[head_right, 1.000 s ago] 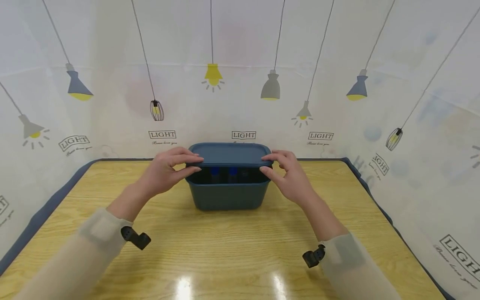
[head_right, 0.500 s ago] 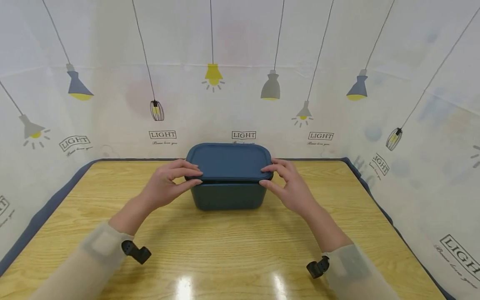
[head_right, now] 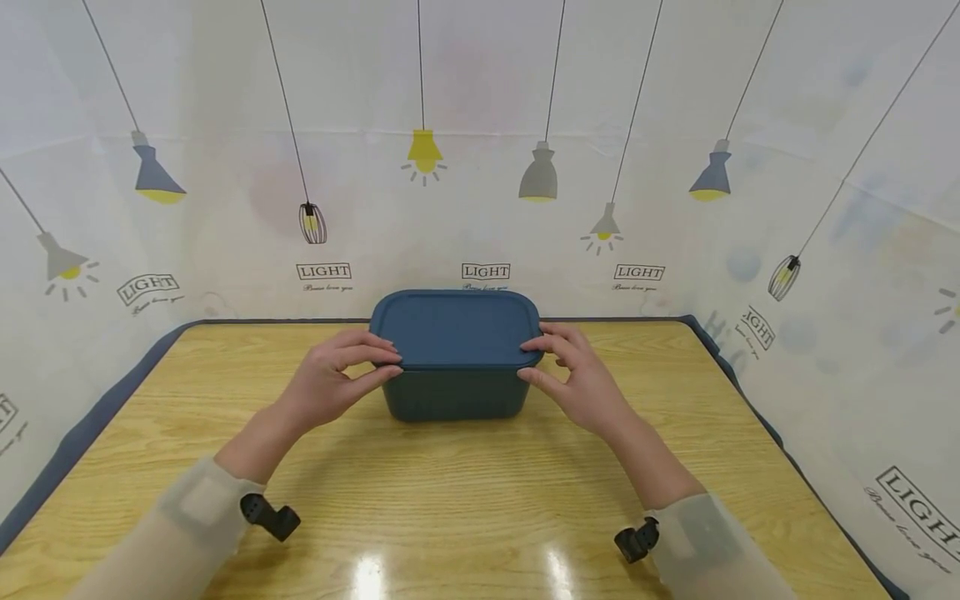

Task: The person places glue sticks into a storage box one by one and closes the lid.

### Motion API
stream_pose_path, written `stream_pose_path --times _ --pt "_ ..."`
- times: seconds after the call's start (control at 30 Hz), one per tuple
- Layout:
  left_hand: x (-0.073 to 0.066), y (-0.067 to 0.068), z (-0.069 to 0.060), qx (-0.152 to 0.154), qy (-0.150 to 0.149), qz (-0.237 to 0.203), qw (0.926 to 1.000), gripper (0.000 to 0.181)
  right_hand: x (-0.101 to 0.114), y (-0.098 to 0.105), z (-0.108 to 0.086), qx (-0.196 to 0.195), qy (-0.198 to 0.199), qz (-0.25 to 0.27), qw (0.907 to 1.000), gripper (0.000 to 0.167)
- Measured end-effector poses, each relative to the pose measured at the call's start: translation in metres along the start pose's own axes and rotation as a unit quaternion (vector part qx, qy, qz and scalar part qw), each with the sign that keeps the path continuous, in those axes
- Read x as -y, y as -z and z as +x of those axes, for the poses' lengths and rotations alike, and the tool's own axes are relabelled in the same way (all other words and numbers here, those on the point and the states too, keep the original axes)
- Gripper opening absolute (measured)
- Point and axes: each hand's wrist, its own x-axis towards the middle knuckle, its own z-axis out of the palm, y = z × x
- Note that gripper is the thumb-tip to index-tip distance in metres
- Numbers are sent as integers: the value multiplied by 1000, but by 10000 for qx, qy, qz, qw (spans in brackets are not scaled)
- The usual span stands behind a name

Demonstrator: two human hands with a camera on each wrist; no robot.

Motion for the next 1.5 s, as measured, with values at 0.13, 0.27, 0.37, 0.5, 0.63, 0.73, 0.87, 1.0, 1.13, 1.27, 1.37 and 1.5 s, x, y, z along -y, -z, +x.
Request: stream_pose_path --times 0.13,0.27,0.37,0.5,0.63,0.73,0.87,1.0,1.13,1.27,1.37,1.5 --pt "-1 0 -1 -35 41 -52 10000 16 -2 -1 -1 16 10 36 10000 39" --pt "-1 -2 -1 -59 79 -86 9999 16 -3 -1 -2 24 14 53 10000 38" --pt "1 -3 -2 -68 92 -147 9998 15 -4 -1 -3 24 5 83 10000 38" --pt "3 -3 -1 -85 211 -258 9994 11 -4 -1 -3 -12 9 134 9999 37" --pt "6 0 0 -106 465 -195 9987 6 -3 -1 0 -87 25 120 9999 33" --pt "10 2 2 -26 845 -45 9964 12 -3 0 6 -123 -22 70 9999 34" --pt "19 6 8 409 1905 -49 9808 34 -4 4 17 17 -319 -41 9995 47" --pt "31 8 11 928 2903 -364 9517 56 -7 7 27 460 -785 -22 9958 62" --pt "39 6 10 1193 3247 -613 9362 65 -13 4 32 822 -1009 357 9909 68" --pt "43 5 7 1182 3482 -956 9250 67 -21 -5 32 945 -1129 924 9848 68" --pt "44 2 5 1112 3701 -1205 9144 67 -25 -10 31 880 -1170 1120 9829 66" --pt "44 -1 3 1091 3872 -1297 9063 65 -25 -13 29 757 -1169 1148 9836 63"
